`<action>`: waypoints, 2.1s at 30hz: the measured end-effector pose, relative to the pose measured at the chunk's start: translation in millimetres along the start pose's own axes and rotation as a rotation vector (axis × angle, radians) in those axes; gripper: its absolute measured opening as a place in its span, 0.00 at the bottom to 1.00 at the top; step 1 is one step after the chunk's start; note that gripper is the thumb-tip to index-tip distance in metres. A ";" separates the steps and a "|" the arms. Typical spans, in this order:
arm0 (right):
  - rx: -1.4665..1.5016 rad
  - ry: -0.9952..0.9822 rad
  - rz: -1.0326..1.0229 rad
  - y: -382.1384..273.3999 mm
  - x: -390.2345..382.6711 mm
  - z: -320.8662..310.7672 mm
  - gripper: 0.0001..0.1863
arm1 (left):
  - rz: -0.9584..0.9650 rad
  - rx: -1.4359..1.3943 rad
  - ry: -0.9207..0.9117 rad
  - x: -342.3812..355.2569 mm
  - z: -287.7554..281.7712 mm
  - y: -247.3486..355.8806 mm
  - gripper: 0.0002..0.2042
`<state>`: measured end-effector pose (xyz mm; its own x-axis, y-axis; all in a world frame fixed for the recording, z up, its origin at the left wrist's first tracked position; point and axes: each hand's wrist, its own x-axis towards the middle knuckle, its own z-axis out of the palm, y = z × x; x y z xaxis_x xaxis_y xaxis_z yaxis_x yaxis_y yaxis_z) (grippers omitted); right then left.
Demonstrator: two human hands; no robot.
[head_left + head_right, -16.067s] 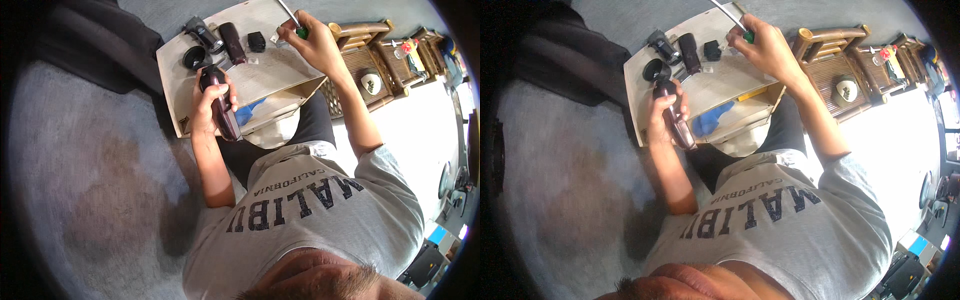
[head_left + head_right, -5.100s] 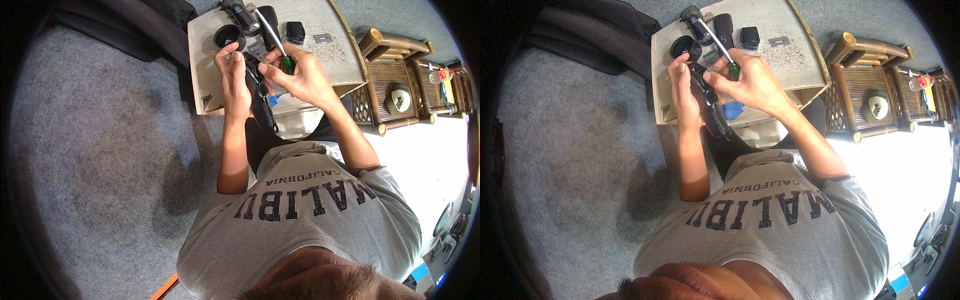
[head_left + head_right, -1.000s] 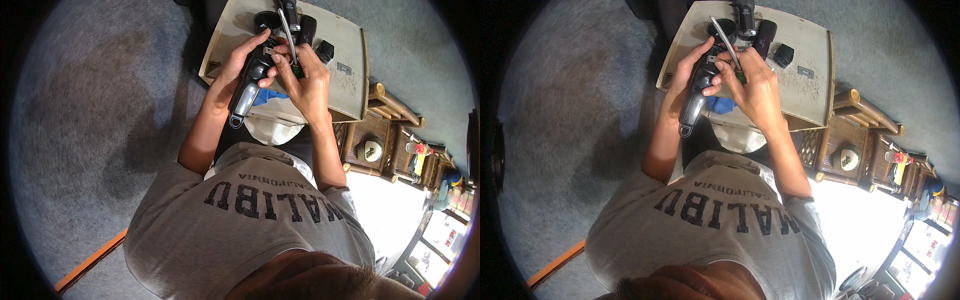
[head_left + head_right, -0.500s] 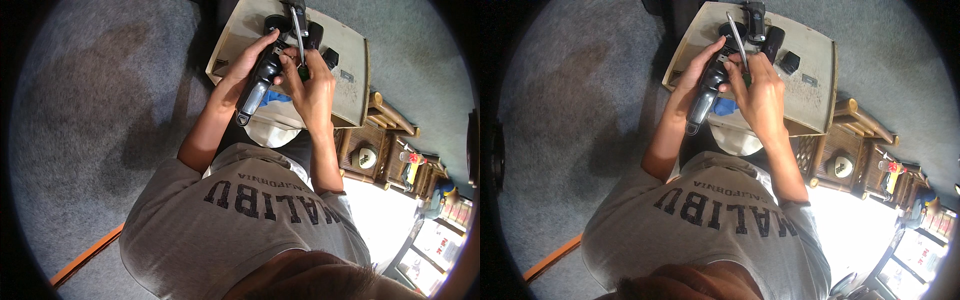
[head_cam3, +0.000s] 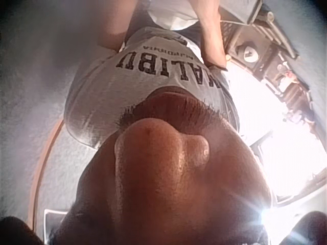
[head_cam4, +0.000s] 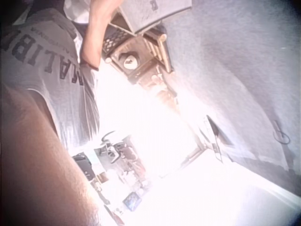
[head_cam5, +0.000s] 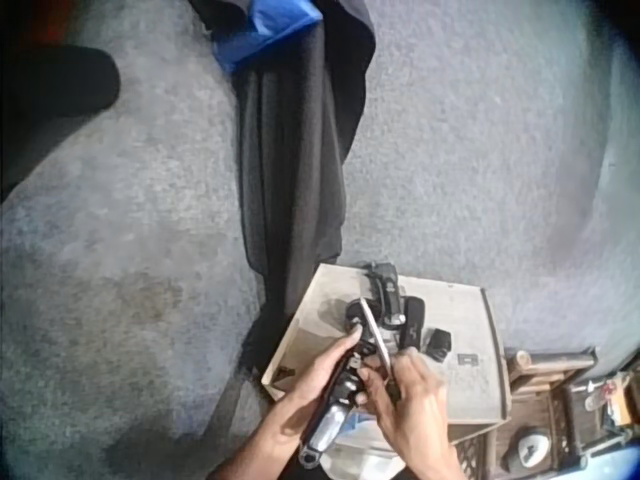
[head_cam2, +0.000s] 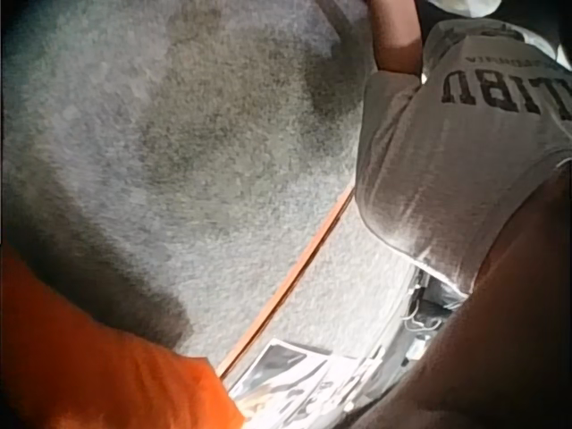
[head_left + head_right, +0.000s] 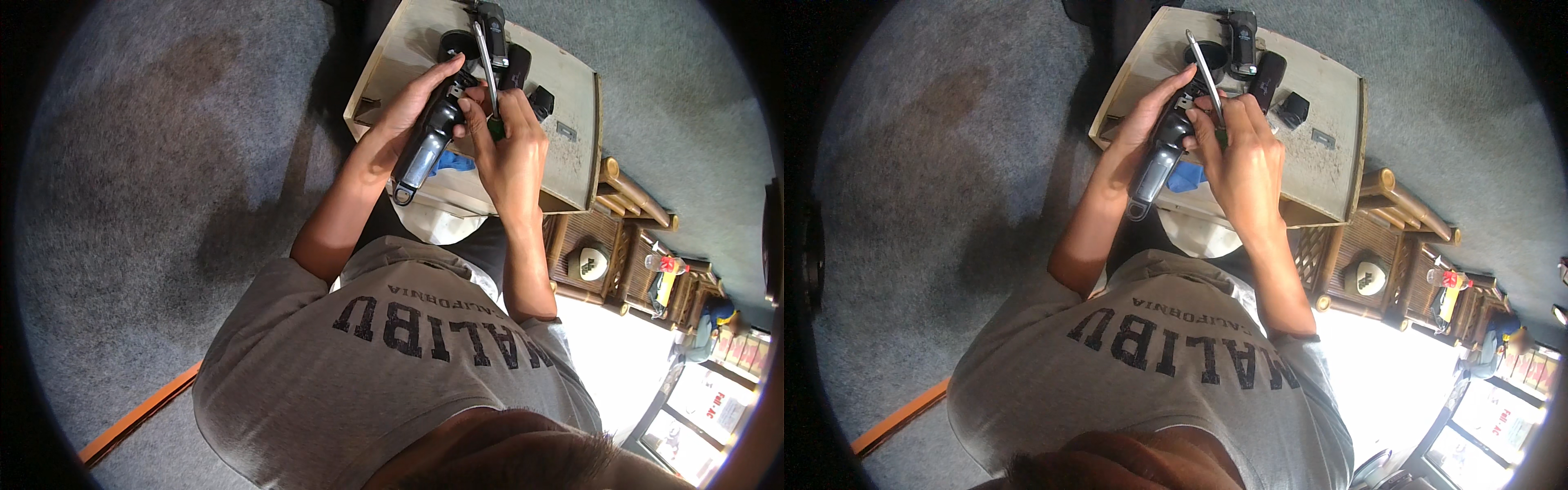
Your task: The person disassembles a hair clipper using a screwdriver, removes internal components, and places small parts into a container.
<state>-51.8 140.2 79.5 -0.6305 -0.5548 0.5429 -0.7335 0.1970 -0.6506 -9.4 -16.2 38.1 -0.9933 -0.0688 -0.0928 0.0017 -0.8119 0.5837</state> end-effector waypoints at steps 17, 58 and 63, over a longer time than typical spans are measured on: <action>0.158 0.027 0.107 4.4 3.4 7.7 0.08 | -0.031 0.013 0.002 -5.8 11.0 -0.2 0.26; 0.759 -0.132 0.438 42.0 -7.7 0.3 0.27 | 0.295 0.454 0.000 5.2 2.3 -18.4 0.20; 0.892 -0.041 0.488 35.7 -5.6 -1.8 0.21 | 0.292 0.231 -0.055 9.3 -2.9 -15.1 0.18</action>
<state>-74.9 151.8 54.2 -0.7888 -0.6056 0.1050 0.0688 -0.2567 -0.9640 -18.3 -6.2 26.1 -0.9594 -0.2418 0.1448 0.2664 -0.6098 0.7465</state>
